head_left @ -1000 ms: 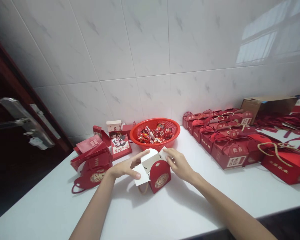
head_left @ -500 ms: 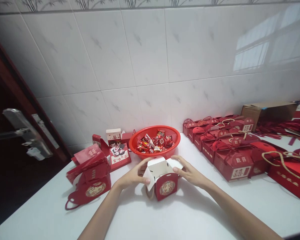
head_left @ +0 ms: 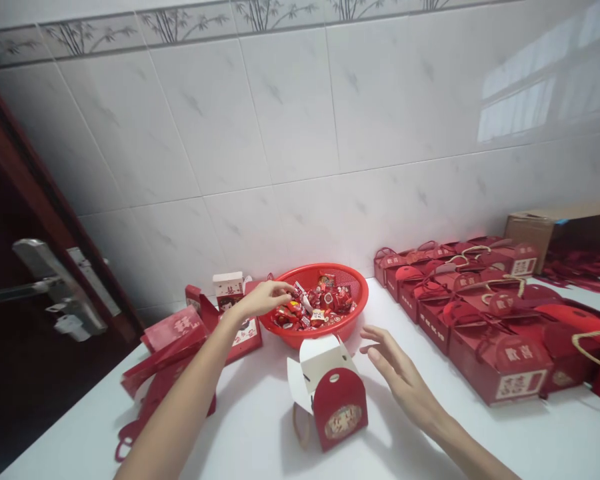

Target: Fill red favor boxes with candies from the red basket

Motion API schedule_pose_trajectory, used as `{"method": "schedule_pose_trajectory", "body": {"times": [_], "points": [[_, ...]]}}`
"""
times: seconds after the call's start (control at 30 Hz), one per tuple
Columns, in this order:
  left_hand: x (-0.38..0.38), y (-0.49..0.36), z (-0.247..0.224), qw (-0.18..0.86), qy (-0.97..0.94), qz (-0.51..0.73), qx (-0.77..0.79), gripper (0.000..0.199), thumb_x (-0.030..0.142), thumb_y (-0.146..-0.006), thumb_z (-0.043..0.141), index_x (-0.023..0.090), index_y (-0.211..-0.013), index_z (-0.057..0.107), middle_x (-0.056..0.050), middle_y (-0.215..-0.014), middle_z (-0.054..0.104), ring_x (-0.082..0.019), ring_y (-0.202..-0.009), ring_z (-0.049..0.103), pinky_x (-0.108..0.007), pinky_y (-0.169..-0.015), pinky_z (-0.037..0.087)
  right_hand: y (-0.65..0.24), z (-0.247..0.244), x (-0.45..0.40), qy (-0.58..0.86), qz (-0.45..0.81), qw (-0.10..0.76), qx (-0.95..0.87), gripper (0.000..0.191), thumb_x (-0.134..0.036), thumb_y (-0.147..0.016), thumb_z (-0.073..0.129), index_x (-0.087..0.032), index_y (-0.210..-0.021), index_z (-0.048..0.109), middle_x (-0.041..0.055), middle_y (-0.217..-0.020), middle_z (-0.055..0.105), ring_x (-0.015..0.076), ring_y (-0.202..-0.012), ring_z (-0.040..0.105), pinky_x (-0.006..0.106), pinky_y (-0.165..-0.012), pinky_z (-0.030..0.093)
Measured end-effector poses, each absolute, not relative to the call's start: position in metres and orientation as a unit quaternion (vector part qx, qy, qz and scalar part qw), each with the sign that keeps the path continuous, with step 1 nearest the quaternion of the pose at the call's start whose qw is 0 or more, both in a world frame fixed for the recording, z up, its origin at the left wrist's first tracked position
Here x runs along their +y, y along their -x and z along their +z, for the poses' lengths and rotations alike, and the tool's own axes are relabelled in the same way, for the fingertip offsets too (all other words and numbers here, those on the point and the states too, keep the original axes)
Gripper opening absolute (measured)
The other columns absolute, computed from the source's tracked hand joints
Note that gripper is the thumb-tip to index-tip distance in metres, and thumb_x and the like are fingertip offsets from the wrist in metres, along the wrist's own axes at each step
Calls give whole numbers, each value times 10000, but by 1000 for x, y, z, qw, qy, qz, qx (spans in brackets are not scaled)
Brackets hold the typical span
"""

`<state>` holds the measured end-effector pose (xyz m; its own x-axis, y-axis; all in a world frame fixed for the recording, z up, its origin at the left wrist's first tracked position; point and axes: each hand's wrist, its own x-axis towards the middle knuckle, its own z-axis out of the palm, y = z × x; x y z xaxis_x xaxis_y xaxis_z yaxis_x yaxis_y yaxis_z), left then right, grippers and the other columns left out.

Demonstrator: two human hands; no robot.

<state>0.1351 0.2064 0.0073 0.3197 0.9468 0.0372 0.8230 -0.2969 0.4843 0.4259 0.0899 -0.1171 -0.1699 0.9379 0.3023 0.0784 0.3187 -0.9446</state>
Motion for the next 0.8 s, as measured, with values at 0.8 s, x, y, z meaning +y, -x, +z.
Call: {"method": "schedule_pose_trajectory", "body": {"times": [0.8], "points": [[266, -141, -46, 184, -720, 281, 607, 389, 340, -806, 581, 158, -1126, 707, -120, -1206, 710, -275, -1201, 612, -337, -962, 508, -421, -130, 87, 396, 261, 492, -730, 306, -344, -977, 445, -231, -1253, 516, 96, -1139, 649, 188, -849, 672, 355, -801, 566]]}}
